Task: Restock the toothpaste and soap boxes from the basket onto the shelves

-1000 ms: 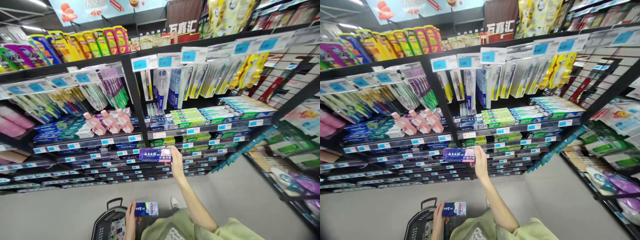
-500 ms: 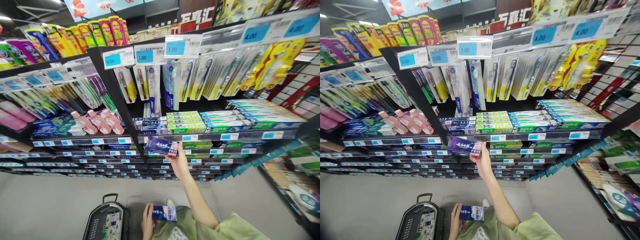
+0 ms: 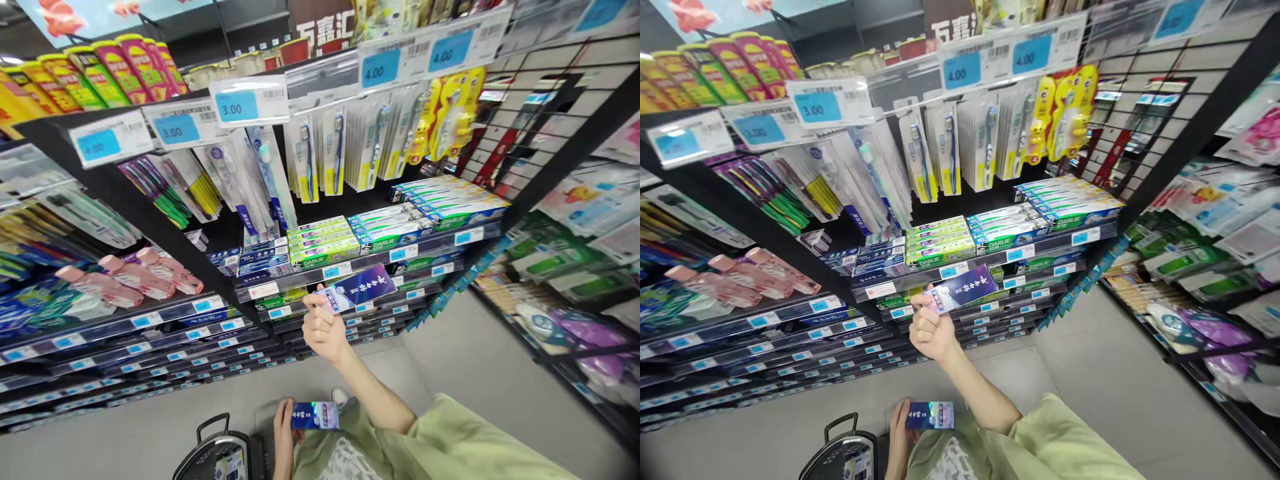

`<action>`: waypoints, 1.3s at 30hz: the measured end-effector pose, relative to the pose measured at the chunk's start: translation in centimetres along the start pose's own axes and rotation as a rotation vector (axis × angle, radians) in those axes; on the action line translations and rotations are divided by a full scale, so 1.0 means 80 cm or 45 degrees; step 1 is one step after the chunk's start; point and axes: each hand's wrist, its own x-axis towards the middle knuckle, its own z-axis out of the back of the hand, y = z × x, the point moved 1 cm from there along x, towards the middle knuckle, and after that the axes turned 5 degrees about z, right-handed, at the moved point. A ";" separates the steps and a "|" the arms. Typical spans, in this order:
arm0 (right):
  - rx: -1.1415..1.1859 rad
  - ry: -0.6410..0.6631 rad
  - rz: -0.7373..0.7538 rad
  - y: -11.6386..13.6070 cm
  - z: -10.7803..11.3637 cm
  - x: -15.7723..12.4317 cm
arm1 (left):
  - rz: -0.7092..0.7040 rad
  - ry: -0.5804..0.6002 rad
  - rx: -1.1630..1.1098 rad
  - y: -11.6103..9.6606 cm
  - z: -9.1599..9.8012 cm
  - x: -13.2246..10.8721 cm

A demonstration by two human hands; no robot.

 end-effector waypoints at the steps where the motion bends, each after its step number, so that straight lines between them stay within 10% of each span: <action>1: 0.022 0.000 0.000 0.002 0.000 0.000 | -0.033 0.030 -0.057 -0.004 -0.005 0.000; 9: 0.106 0.010 -0.045 0.005 -0.005 -0.003 | -0.046 0.142 -0.103 0.000 -0.035 -0.005; 22: -0.081 0.084 -0.163 -0.008 -0.012 0.005 | 0.013 0.029 -0.115 -0.001 -0.018 -0.029; 30: -0.617 -0.556 0.486 -0.003 0.007 0.017 | 0.045 0.005 -0.164 0.012 -0.019 -0.029; 39: -0.823 -0.461 0.615 0.009 0.026 0.019 | 0.040 0.059 -0.162 0.014 -0.026 -0.022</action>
